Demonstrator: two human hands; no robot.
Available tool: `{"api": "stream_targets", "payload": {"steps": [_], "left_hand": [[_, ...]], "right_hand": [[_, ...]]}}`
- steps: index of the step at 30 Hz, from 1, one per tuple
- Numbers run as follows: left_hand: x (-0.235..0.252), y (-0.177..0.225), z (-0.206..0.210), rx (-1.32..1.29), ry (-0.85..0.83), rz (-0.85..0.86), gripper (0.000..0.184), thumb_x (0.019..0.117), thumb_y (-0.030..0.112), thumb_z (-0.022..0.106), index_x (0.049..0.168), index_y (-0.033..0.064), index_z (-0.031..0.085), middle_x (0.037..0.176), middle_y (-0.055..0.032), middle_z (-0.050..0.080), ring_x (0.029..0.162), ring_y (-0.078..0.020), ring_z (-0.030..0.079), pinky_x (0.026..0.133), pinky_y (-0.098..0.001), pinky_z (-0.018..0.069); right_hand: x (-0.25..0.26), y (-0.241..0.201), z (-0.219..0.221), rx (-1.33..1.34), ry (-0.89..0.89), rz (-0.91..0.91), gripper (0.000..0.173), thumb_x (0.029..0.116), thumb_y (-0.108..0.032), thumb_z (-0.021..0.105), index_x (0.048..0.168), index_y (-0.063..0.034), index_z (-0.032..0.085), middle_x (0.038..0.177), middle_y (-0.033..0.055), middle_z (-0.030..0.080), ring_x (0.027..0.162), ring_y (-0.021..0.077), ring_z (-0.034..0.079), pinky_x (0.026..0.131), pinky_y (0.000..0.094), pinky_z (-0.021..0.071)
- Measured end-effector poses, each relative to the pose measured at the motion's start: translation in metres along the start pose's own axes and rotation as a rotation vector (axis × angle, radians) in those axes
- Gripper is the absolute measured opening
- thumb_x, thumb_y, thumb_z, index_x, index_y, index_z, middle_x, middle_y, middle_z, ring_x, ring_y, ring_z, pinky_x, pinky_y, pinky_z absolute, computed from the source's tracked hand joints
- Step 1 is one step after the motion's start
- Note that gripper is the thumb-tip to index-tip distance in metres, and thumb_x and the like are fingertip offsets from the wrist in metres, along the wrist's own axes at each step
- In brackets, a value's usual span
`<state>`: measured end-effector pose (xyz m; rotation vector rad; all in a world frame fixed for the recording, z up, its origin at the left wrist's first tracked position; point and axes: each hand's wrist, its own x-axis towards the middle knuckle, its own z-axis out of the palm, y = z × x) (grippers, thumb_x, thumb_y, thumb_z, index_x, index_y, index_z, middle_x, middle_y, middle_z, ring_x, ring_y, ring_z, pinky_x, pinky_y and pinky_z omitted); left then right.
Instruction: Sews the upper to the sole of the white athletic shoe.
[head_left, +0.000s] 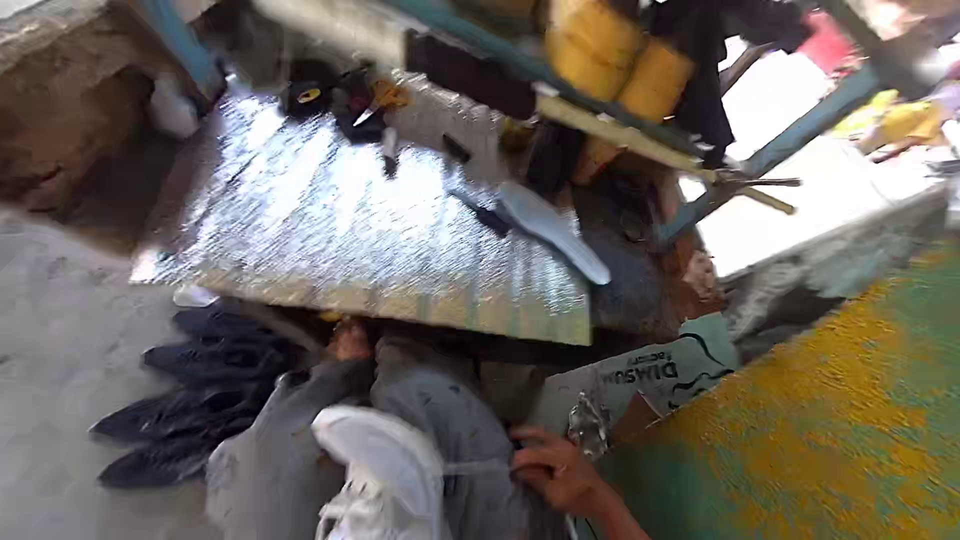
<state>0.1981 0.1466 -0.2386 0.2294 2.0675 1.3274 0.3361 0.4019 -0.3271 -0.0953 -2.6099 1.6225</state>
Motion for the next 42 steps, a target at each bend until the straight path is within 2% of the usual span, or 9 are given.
{"api": "stream_targets", "payload": {"steps": [3, 5, 10, 19, 26, 32, 36, 40, 42], "left_hand": [[-0.038, -0.049, 0.004, 0.049, 0.257, 0.118, 0.033, 0.0906, 0.007, 0.068, 0.111, -0.0187, 0.063, 0.107, -0.0258, 0.070, 0.104, -0.0189, 0.068, 0.099, -0.0294, 0.0501], [-0.042, -0.101, 0.020, -0.103, 0.386, 0.330, 0.027, 0.0862, 0.018, 0.076, 0.102, -0.0025, 0.067, 0.095, 0.0019, 0.072, 0.097, 0.0073, 0.065, 0.093, -0.0152, 0.0528], [-0.038, -0.107, 0.028, -0.335, 0.363, 0.347, 0.026, 0.0852, 0.015, 0.078, 0.107, 0.0058, 0.067, 0.099, 0.0135, 0.073, 0.099, 0.0098, 0.065, 0.093, -0.0153, 0.0550], [-0.037, -0.108, 0.030, -0.394, 0.368, 0.351, 0.028, 0.0850, 0.011, 0.077, 0.109, 0.0045, 0.065, 0.099, 0.0134, 0.073, 0.097, 0.0084, 0.066, 0.093, -0.0159, 0.0552], [-0.036, -0.107, 0.029, -0.402, 0.359, 0.374, 0.021, 0.0874, 0.010, 0.075, 0.106, 0.0073, 0.066, 0.099, 0.0138, 0.073, 0.098, 0.0085, 0.066, 0.093, -0.0157, 0.0553], [-0.035, -0.108, 0.026, -0.396, 0.351, 0.363, 0.024, 0.0862, 0.012, 0.077, 0.106, 0.0037, 0.066, 0.098, 0.0105, 0.073, 0.098, 0.0076, 0.066, 0.093, -0.0154, 0.0548], [-0.035, -0.107, 0.027, -0.362, 0.365, 0.360, 0.025, 0.0847, 0.010, 0.076, 0.105, 0.0009, 0.066, 0.099, 0.0084, 0.073, 0.098, 0.0086, 0.065, 0.094, -0.0142, 0.0533], [-0.036, -0.104, 0.025, -0.304, 0.358, 0.342, 0.026, 0.0846, 0.009, 0.075, 0.107, -0.0015, 0.065, 0.099, 0.0065, 0.073, 0.099, 0.0091, 0.064, 0.095, -0.0129, 0.0519], [-0.037, -0.102, 0.023, -0.219, 0.329, 0.323, 0.027, 0.0844, 0.011, 0.075, 0.106, -0.0037, 0.067, 0.099, 0.0027, 0.073, 0.099, 0.0091, 0.064, 0.096, -0.0122, 0.0500]], "right_hand": [[0.010, -0.029, -0.015, -0.176, 0.049, -0.031, 0.032, 0.1035, -0.042, 0.059, 0.108, -0.0164, 0.078, 0.116, 0.0021, 0.069, 0.105, 0.0061, 0.066, 0.088, 0.0257, 0.0588], [0.022, -0.043, -0.025, -0.295, 0.078, -0.058, 0.042, 0.1061, -0.049, 0.050, 0.103, -0.0163, 0.076, 0.103, 0.0011, 0.068, 0.092, 0.0025, 0.065, 0.079, 0.0213, 0.0571], [0.043, -0.069, -0.017, -0.703, 0.073, -0.060, 0.053, 0.1028, -0.050, 0.056, 0.074, -0.0070, 0.067, 0.077, 0.0096, 0.063, 0.062, 0.0197, 0.059, 0.051, 0.0370, 0.0468], [0.056, -0.088, 0.014, -0.729, -0.015, 0.033, 0.072, 0.0856, -0.069, 0.064, 0.134, -0.0172, 0.070, 0.099, 0.0143, 0.068, 0.065, 0.0252, 0.063, 0.049, 0.0436, 0.0500], [0.036, -0.063, -0.012, 0.227, -0.221, -0.032, 0.008, 0.1000, -0.029, 0.067, 0.097, -0.0246, 0.072, 0.102, -0.0091, 0.059, 0.091, -0.0040, 0.056, 0.078, 0.0131, 0.0497], [-0.117, 0.136, -0.056, -0.245, -0.197, 0.927, 0.023, 0.0999, -0.009, 0.063, 0.116, 0.0072, 0.067, 0.105, 0.0211, 0.070, 0.090, 0.0268, 0.068, 0.084, 0.0466, 0.0572], [-0.191, 0.209, -0.015, -0.249, -0.074, 1.462, 0.049, 0.0987, -0.013, 0.066, 0.144, -0.0023, 0.050, 0.102, 0.0222, 0.063, 0.073, 0.0260, 0.058, 0.065, 0.0450, 0.0506], [-0.077, 0.129, 0.000, -0.274, 0.330, 0.813, 0.054, 0.0998, -0.016, 0.062, 0.145, 0.0094, 0.047, 0.138, 0.0329, 0.056, 0.120, 0.0409, 0.062, 0.102, 0.0567, 0.0506], [-0.012, 0.026, 0.012, -0.282, 0.407, 0.389, 0.056, 0.0997, -0.030, 0.063, 0.140, 0.0068, 0.052, 0.138, 0.0236, 0.058, 0.094, 0.0204, 0.067, 0.075, 0.0341, 0.0571]]}}
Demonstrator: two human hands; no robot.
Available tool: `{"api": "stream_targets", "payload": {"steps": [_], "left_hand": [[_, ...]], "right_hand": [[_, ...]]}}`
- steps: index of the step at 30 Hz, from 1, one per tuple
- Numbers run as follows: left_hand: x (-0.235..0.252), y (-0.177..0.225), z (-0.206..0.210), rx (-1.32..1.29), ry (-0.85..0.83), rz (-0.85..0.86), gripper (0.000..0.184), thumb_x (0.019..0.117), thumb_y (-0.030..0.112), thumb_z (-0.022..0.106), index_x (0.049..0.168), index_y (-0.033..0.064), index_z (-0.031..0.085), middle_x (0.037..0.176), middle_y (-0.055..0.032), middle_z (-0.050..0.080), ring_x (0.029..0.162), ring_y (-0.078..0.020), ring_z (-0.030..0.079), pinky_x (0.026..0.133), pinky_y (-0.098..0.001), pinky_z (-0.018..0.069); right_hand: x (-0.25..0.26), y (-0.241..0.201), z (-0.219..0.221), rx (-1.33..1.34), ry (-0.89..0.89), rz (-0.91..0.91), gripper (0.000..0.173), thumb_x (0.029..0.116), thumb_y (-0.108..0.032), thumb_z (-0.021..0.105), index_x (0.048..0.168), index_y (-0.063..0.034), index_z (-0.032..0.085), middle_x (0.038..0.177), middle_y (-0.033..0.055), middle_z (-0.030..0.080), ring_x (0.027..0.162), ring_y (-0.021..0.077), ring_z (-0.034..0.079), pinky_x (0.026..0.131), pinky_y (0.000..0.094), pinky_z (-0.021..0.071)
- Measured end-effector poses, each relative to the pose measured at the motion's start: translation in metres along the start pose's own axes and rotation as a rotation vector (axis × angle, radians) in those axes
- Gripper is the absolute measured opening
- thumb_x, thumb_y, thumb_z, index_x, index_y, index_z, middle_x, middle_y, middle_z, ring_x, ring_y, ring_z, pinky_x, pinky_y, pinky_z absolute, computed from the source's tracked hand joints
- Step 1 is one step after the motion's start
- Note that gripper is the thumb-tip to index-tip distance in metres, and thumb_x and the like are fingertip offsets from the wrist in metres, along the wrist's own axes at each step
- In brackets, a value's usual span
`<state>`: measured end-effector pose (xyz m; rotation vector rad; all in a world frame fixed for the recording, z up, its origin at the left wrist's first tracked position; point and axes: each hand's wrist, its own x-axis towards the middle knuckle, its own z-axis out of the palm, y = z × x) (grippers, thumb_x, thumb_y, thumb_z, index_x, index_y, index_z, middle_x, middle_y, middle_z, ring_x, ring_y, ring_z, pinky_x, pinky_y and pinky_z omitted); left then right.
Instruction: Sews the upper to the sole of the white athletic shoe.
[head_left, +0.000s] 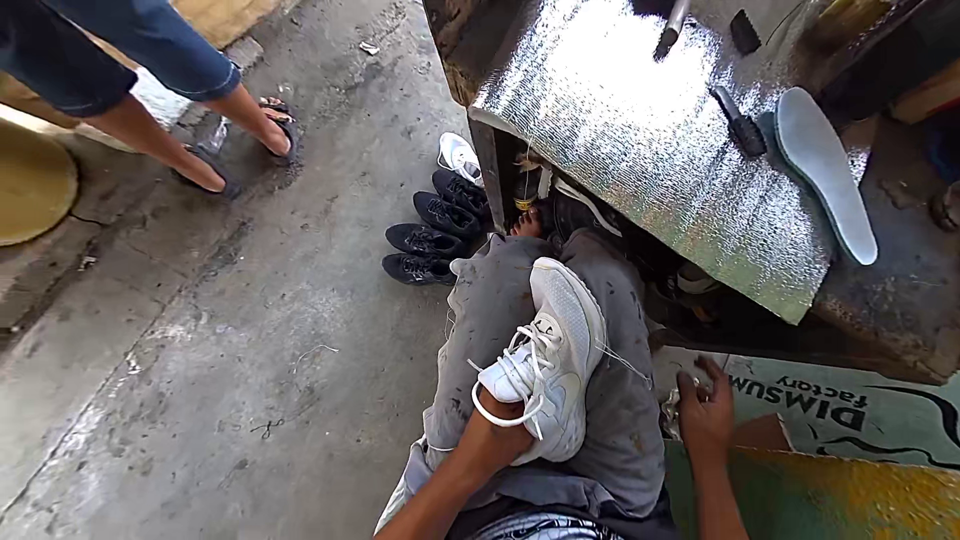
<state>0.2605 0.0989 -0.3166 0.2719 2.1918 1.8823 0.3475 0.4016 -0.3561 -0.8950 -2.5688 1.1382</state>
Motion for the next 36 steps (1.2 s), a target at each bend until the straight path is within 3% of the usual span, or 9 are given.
{"api": "stream_targets", "payload": {"steps": [2, 5, 11, 18, 23, 25, 28, 32, 36], "left_hand": [[0.001, 0.002, -0.001, 0.075, -0.045, -0.001, 0.028, 0.0848, 0.015, 0.076, 0.106, -0.0028, 0.069, 0.099, 0.0011, 0.073, 0.099, 0.0088, 0.064, 0.095, -0.0125, 0.0498], [-0.001, 0.010, -0.006, 0.259, -0.072, 0.027, 0.025, 0.0890, 0.020, 0.072, 0.105, 0.0012, 0.071, 0.100, -0.0034, 0.075, 0.100, -0.0005, 0.068, 0.095, -0.0222, 0.0537], [-0.057, 0.009, -0.066, 0.572, 0.009, 0.013, 0.027, 0.0964, 0.012, 0.047, 0.083, 0.0095, 0.070, 0.091, -0.0015, 0.069, 0.084, -0.0054, 0.065, 0.076, -0.0193, 0.0551], [-0.139, -0.042, -0.138, 0.635, -0.008, -0.371, 0.023, 0.0870, 0.004, 0.048, 0.076, 0.0045, 0.068, 0.093, -0.0074, 0.072, 0.092, -0.0151, 0.069, 0.082, -0.0352, 0.0555], [-0.123, -0.021, -0.132, -0.288, -0.154, -0.038, 0.019, 0.1001, 0.026, 0.063, 0.088, 0.0273, 0.078, 0.148, 0.0031, 0.059, 0.140, -0.0177, 0.051, 0.117, -0.0387, 0.0416], [-0.103, 0.006, -0.104, -0.824, -0.031, 0.196, 0.021, 0.0999, 0.026, 0.061, 0.093, 0.0188, 0.079, 0.123, -0.0020, 0.073, 0.129, -0.0207, 0.061, 0.120, -0.0418, 0.0377], [-0.077, 0.037, -0.089, -1.261, -0.080, 0.285, 0.024, 0.0985, 0.022, 0.059, 0.083, 0.0090, 0.072, 0.078, -0.0026, 0.070, 0.080, -0.0181, 0.071, 0.083, -0.0382, 0.0578], [-0.059, 0.027, -0.092, -0.208, -0.022, -0.014, 0.023, 0.1045, 0.026, 0.056, 0.109, 0.0177, 0.076, 0.107, 0.0042, 0.073, 0.073, -0.0004, 0.063, 0.062, -0.0166, 0.0529], [-0.054, 0.025, -0.069, 0.570, -0.037, 0.050, 0.032, 0.1035, 0.019, 0.049, 0.116, 0.0072, 0.076, 0.120, -0.0076, 0.073, 0.106, -0.0105, 0.071, 0.091, -0.0258, 0.0578]], "right_hand": [[-0.002, -0.092, 0.007, 0.138, -0.034, -0.339, 0.057, 0.0963, -0.043, 0.069, 0.134, -0.0018, 0.059, 0.138, 0.0167, 0.057, 0.076, 0.0041, 0.059, 0.060, 0.0194, 0.0478], [-0.007, -0.136, 0.036, 0.011, -0.065, -0.561, 0.069, 0.0876, -0.058, 0.074, 0.130, -0.0049, 0.065, 0.128, 0.0198, 0.064, 0.078, 0.0160, 0.066, 0.060, 0.0308, 0.0563], [-0.011, -0.133, 0.047, -0.114, -0.040, -0.527, 0.073, 0.0872, -0.061, 0.072, 0.127, 0.0006, 0.067, 0.088, 0.0089, 0.068, 0.072, 0.0169, 0.062, 0.062, 0.0346, 0.0539], [-0.011, -0.136, 0.027, -0.104, -0.121, -0.459, 0.054, 0.0927, -0.054, 0.069, 0.115, -0.0049, 0.073, 0.074, 0.0017, 0.059, 0.063, 0.0098, 0.052, 0.057, 0.0273, 0.0468], [0.001, -0.145, -0.008, 0.623, -0.438, -0.350, 0.023, 0.1047, -0.027, 0.059, 0.096, -0.0135, 0.075, 0.125, -0.0003, 0.067, 0.072, -0.0025, 0.062, 0.062, 0.0135, 0.0538], [0.008, -0.150, -0.007, 1.007, -0.574, -0.268, 0.026, 0.1047, -0.035, 0.058, 0.099, -0.0175, 0.076, 0.119, 0.0028, 0.074, 0.065, 0.0030, 0.066, 0.056, 0.0177, 0.0554], [0.010, -0.152, 0.001, 0.605, -0.318, -0.323, 0.014, 0.1028, -0.029, 0.063, 0.109, -0.0176, 0.070, 0.085, -0.0054, 0.070, 0.059, -0.0008, 0.058, 0.053, 0.0159, 0.0512], [0.003, -0.157, 0.023, -0.160, -0.124, -0.427, 0.060, 0.0853, -0.060, 0.074, 0.107, -0.0047, 0.073, 0.083, 0.0066, 0.058, 0.060, 0.0158, 0.052, 0.051, 0.0359, 0.0463], [-0.003, -0.162, 0.046, -0.199, -0.025, -0.454, 0.052, 0.0850, -0.057, 0.075, 0.083, -0.0068, 0.062, 0.079, 0.0056, 0.055, 0.058, 0.0154, 0.051, 0.049, 0.0329, 0.0436]]}}
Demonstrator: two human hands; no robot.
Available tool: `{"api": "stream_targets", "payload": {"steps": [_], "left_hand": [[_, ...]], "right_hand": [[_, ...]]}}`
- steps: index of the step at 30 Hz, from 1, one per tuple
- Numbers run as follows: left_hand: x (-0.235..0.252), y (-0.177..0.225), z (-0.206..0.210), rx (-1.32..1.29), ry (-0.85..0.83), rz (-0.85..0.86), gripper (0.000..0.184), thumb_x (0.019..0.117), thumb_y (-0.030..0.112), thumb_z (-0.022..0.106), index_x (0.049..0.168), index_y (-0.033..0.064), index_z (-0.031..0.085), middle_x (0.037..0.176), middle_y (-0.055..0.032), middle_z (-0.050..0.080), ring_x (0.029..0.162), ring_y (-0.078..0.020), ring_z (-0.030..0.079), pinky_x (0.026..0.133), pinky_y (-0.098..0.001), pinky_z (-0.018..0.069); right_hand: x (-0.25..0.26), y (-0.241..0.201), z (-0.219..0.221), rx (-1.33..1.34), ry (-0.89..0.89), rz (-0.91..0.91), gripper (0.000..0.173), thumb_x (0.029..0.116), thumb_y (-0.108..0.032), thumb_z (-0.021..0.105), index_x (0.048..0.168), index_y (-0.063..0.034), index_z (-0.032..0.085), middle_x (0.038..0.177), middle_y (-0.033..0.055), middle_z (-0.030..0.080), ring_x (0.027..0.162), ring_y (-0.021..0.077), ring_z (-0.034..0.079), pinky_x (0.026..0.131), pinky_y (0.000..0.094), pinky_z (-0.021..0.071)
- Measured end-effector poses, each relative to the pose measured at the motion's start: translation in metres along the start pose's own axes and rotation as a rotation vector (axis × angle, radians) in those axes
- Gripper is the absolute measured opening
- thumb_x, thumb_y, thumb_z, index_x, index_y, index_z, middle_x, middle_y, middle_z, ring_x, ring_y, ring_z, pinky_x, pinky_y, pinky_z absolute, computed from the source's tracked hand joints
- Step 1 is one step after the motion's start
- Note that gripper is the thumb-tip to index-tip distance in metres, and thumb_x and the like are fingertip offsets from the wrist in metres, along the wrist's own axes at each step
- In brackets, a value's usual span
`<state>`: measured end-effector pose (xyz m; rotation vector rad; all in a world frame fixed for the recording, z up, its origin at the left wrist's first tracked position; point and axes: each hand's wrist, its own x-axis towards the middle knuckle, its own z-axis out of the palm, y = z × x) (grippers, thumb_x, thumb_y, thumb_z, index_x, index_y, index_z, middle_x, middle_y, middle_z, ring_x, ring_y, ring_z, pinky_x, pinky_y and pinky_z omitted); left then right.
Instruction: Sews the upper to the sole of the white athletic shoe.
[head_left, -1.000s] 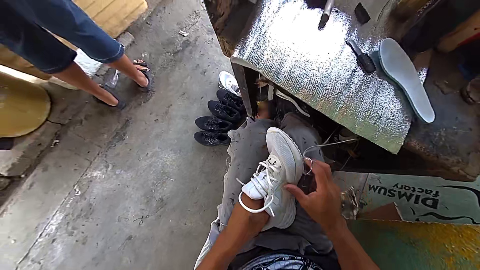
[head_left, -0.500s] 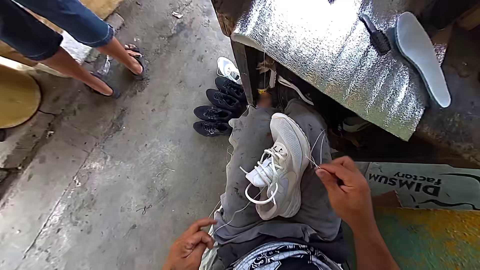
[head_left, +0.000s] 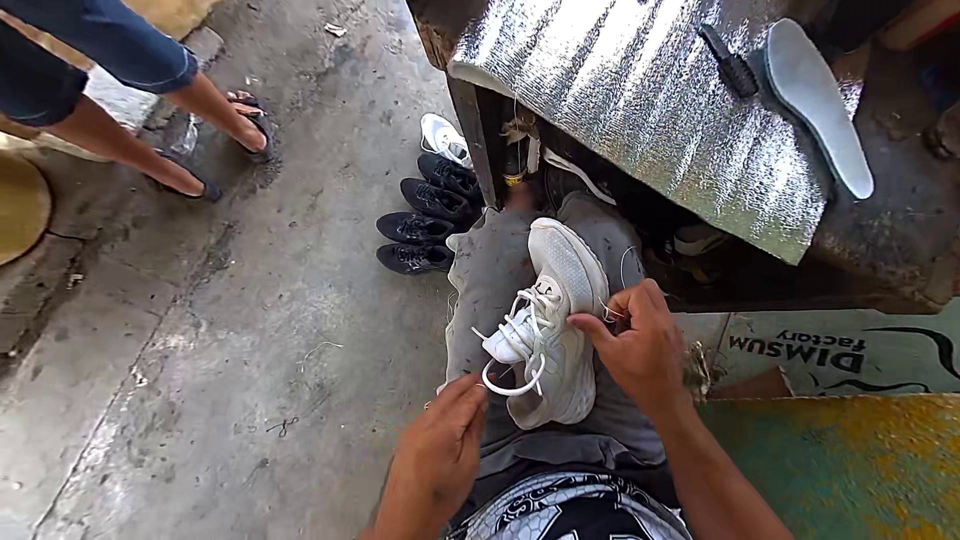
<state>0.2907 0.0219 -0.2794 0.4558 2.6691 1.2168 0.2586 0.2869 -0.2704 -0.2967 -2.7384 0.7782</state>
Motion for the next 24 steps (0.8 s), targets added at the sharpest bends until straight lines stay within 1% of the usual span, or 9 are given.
{"api": "stream_targets", "payload": {"steps": [1, 2, 4, 6, 8, 13, 21, 23, 24], "left_hand": [[-0.001, 0.002, 0.003, 0.081, -0.010, 0.008, 0.033, 0.1035, 0.020, 0.048, 0.113, 0.0083, 0.076, 0.111, -0.0064, 0.074, 0.100, -0.0124, 0.071, 0.085, -0.0285, 0.0590], [-0.001, 0.003, 0.006, 0.130, -0.017, 0.005, 0.033, 0.1035, 0.023, 0.046, 0.109, 0.0098, 0.076, 0.101, -0.0043, 0.073, 0.090, -0.0123, 0.071, 0.077, -0.0291, 0.0594], [-0.005, 0.006, 0.006, 0.164, -0.050, -0.011, 0.036, 0.1042, 0.029, 0.044, 0.105, 0.0117, 0.075, 0.087, -0.0014, 0.069, 0.073, -0.0109, 0.066, 0.061, -0.0288, 0.0554], [-0.010, 0.008, 0.003, 0.159, -0.079, -0.016, 0.037, 0.1034, 0.033, 0.043, 0.096, 0.0125, 0.073, 0.078, 0.0013, 0.065, 0.062, -0.0083, 0.060, 0.053, -0.0267, 0.0492], [-0.016, 0.009, -0.001, 0.139, -0.092, -0.005, 0.038, 0.1032, 0.035, 0.043, 0.087, 0.0127, 0.070, 0.070, 0.0022, 0.060, 0.056, -0.0069, 0.054, 0.048, -0.0259, 0.0438], [-0.030, 0.008, -0.011, 0.143, -0.121, 0.023, 0.041, 0.1031, 0.034, 0.039, 0.075, 0.0142, 0.061, 0.061, 0.0024, 0.051, 0.050, -0.0080, 0.048, 0.044, -0.0269, 0.0373], [-0.054, 0.010, -0.019, 0.080, -0.204, -0.032, 0.044, 0.1053, 0.034, 0.037, 0.074, 0.0117, 0.059, 0.059, -0.0003, 0.050, 0.050, -0.0104, 0.047, 0.045, -0.0291, 0.0365], [-0.053, 0.007, -0.015, 0.026, -0.172, -0.046, 0.044, 0.1055, 0.036, 0.038, 0.075, 0.0118, 0.060, 0.060, 0.0008, 0.050, 0.051, -0.0079, 0.047, 0.046, -0.0262, 0.0371], [-0.048, 0.004, -0.011, -0.025, -0.135, -0.036, 0.044, 0.1065, 0.037, 0.039, 0.078, 0.0125, 0.062, 0.064, 0.0024, 0.052, 0.055, -0.0048, 0.049, 0.049, -0.0222, 0.0395]], "right_hand": [[0.000, -0.001, 0.004, 0.002, 0.014, -0.001, 0.049, 0.0859, -0.054, 0.076, 0.081, -0.0072, 0.061, 0.078, 0.0053, 0.054, 0.057, 0.0153, 0.051, 0.049, 0.0324, 0.0429], [0.000, -0.002, 0.007, 0.002, 0.024, -0.004, 0.047, 0.0868, -0.051, 0.076, 0.080, -0.0075, 0.060, 0.078, 0.0049, 0.054, 0.057, 0.0150, 0.050, 0.048, 0.0317, 0.0423], [-0.001, -0.002, 0.011, 0.004, 0.040, -0.018, 0.044, 0.0890, -0.047, 0.075, 0.079, -0.0081, 0.059, 0.078, 0.0043, 0.053, 0.057, 0.0148, 0.050, 0.049, 0.0311, 0.0417], [-0.002, -0.002, 0.014, 0.012, 0.043, -0.035, 0.041, 0.0910, -0.043, 0.074, 0.078, -0.0078, 0.058, 0.078, 0.0051, 0.053, 0.058, 0.0163, 0.051, 0.049, 0.0322, 0.0422], [-0.002, -0.002, 0.014, 0.014, 0.031, -0.037, 0.040, 0.0926, -0.042, 0.073, 0.078, -0.0080, 0.057, 0.078, 0.0052, 0.053, 0.059, 0.0168, 0.051, 0.049, 0.0325, 0.0419], [-0.003, -0.002, 0.015, 0.026, 0.013, -0.036, 0.041, 0.0944, -0.044, 0.071, 0.082, -0.0062, 0.059, 0.080, 0.0066, 0.054, 0.060, 0.0181, 0.053, 0.049, 0.0341, 0.0437], [-0.002, -0.004, 0.008, 0.043, -0.075, 0.018, 0.041, 0.0948, -0.044, 0.070, 0.086, -0.0054, 0.059, 0.083, 0.0077, 0.055, 0.062, 0.0198, 0.054, 0.052, 0.0368, 0.0452], [0.001, -0.004, 0.005, 0.064, -0.106, 0.035, 0.042, 0.0936, -0.045, 0.071, 0.085, -0.0064, 0.060, 0.083, 0.0069, 0.055, 0.063, 0.0186, 0.054, 0.052, 0.0365, 0.0452], [0.005, -0.002, 0.001, 0.109, -0.139, 0.057, 0.041, 0.0926, -0.045, 0.073, 0.086, -0.0071, 0.061, 0.083, 0.0062, 0.056, 0.064, 0.0171, 0.054, 0.053, 0.0356, 0.0456]]}}
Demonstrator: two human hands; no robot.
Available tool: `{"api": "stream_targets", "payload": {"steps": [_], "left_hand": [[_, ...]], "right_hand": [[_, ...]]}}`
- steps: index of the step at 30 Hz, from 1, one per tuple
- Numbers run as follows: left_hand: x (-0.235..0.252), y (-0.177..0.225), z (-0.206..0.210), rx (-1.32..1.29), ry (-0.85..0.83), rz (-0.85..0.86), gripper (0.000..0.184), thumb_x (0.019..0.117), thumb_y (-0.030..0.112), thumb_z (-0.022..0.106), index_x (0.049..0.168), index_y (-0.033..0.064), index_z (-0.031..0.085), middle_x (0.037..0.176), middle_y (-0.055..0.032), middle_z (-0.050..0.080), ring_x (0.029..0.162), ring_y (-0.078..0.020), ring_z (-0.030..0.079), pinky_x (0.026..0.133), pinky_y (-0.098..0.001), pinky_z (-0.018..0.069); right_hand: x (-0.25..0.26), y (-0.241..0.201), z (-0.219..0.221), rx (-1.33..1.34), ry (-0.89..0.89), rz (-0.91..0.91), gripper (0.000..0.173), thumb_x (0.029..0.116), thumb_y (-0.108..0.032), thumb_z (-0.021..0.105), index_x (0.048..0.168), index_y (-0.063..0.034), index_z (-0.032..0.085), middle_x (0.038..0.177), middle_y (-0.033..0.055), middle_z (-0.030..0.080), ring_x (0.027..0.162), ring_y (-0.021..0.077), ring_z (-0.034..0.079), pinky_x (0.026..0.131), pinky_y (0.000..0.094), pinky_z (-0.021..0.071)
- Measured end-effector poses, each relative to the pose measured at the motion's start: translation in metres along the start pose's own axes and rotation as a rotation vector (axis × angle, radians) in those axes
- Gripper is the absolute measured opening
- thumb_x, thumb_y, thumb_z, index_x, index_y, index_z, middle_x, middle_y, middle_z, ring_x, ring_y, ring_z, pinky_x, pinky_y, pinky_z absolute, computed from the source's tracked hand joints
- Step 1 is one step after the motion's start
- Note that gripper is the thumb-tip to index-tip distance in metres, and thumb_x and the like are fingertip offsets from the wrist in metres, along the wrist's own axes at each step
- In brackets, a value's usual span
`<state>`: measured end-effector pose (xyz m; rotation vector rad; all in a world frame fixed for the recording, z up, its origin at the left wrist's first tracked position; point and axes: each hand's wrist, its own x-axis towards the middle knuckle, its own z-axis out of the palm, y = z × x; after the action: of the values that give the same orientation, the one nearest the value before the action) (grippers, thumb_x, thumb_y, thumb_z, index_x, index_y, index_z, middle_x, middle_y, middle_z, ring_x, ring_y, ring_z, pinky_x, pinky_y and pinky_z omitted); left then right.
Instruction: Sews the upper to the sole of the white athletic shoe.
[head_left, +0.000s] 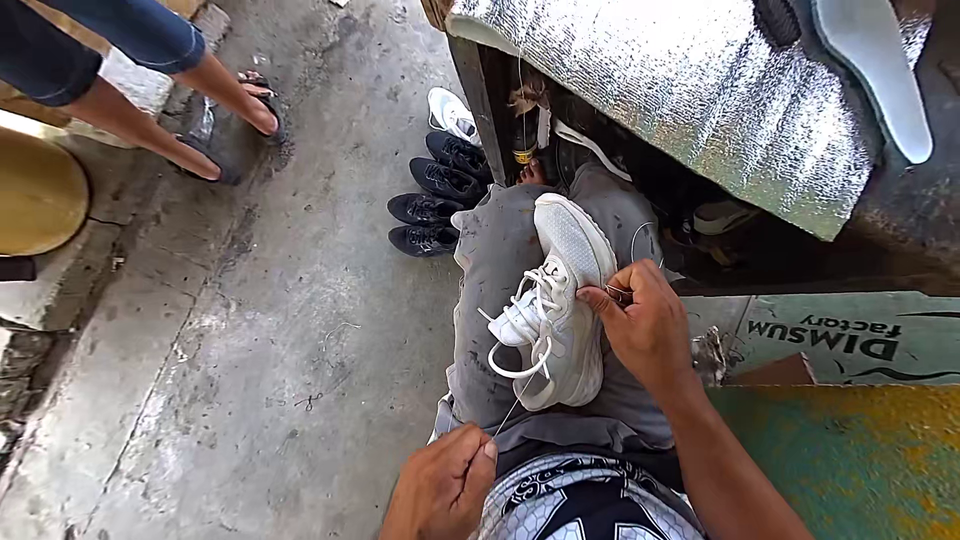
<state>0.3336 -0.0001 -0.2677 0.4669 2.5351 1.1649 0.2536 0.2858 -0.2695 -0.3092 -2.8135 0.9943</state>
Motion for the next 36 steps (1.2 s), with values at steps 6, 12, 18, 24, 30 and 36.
{"api": "stream_targets", "payload": {"steps": [6, 12, 18, 24, 30, 36], "left_hand": [[0.081, 0.012, 0.024, -0.279, -0.179, 0.122, 0.047, 0.0999, 0.051, 0.060, 0.117, 0.0091, 0.071, 0.114, -0.0032, 0.072, 0.108, -0.0077, 0.067, 0.095, -0.0353, 0.0571], [0.146, 0.034, 0.044, -1.096, -0.298, -0.233, 0.041, 0.0784, 0.008, 0.085, 0.114, 0.0037, 0.065, 0.100, -0.0010, 0.076, 0.095, -0.0094, 0.072, 0.089, -0.0298, 0.0607], [0.164, 0.051, 0.058, -1.538, -0.231, -0.285, 0.030, 0.0749, -0.001, 0.078, 0.104, 0.0051, 0.071, 0.097, -0.0076, 0.076, 0.090, -0.0152, 0.074, 0.084, -0.0359, 0.0617], [0.164, 0.049, 0.062, -1.640, -0.243, -0.136, 0.030, 0.0772, -0.001, 0.078, 0.105, 0.0099, 0.077, 0.101, -0.0042, 0.078, 0.094, -0.0117, 0.074, 0.087, -0.0318, 0.0610], [0.161, 0.047, 0.063, -1.650, -0.227, -0.111, 0.032, 0.0782, -0.005, 0.074, 0.108, 0.0083, 0.076, 0.104, -0.0048, 0.077, 0.097, -0.0119, 0.074, 0.089, -0.0317, 0.0603], [0.161, 0.047, 0.064, -1.649, -0.234, -0.104, 0.032, 0.0805, -0.005, 0.072, 0.109, 0.0080, 0.076, 0.105, -0.0042, 0.077, 0.098, -0.0109, 0.073, 0.089, -0.0310, 0.0598]], "right_hand": [[0.009, 0.041, -0.029, 0.736, 0.039, 0.184, 0.030, 0.0955, -0.017, 0.061, 0.126, -0.0160, 0.057, 0.099, -0.0032, 0.064, 0.066, 0.0054, 0.058, 0.057, 0.0234, 0.0522], [0.013, 0.072, -0.040, 0.589, 0.199, 0.083, 0.031, 0.1047, -0.012, 0.046, 0.135, -0.0079, 0.049, 0.125, 0.0044, 0.067, 0.080, 0.0128, 0.071, 0.063, 0.0314, 0.0616], [0.034, 0.058, -0.091, 0.312, -0.032, 0.081, 0.041, 0.1095, -0.031, 0.040, 0.145, -0.0124, 0.050, 0.093, 0.0029, 0.068, 0.060, 0.0123, 0.060, 0.051, 0.0329, 0.0545], [0.029, 0.055, -0.056, 0.075, -0.113, -0.120, 0.030, 0.1045, -0.026, 0.052, 0.120, -0.0202, 0.077, 0.089, 0.0003, 0.068, 0.071, 0.0064, 0.062, 0.061, 0.0277, 0.0539], [0.026, 0.060, -0.054, 0.126, -0.131, -0.129, 0.029, 0.1032, -0.023, 0.054, 0.119, -0.0205, 0.077, 0.091, -0.0009, 0.068, 0.071, 0.0036, 0.061, 0.059, 0.0237, 0.0518], [0.028, 0.063, -0.052, 0.162, -0.126, -0.143, 0.028, 0.1028, -0.023, 0.055, 0.118, -0.0208, 0.078, 0.090, -0.0029, 0.067, 0.071, 0.0008, 0.060, 0.059, 0.0206, 0.0501]]}}
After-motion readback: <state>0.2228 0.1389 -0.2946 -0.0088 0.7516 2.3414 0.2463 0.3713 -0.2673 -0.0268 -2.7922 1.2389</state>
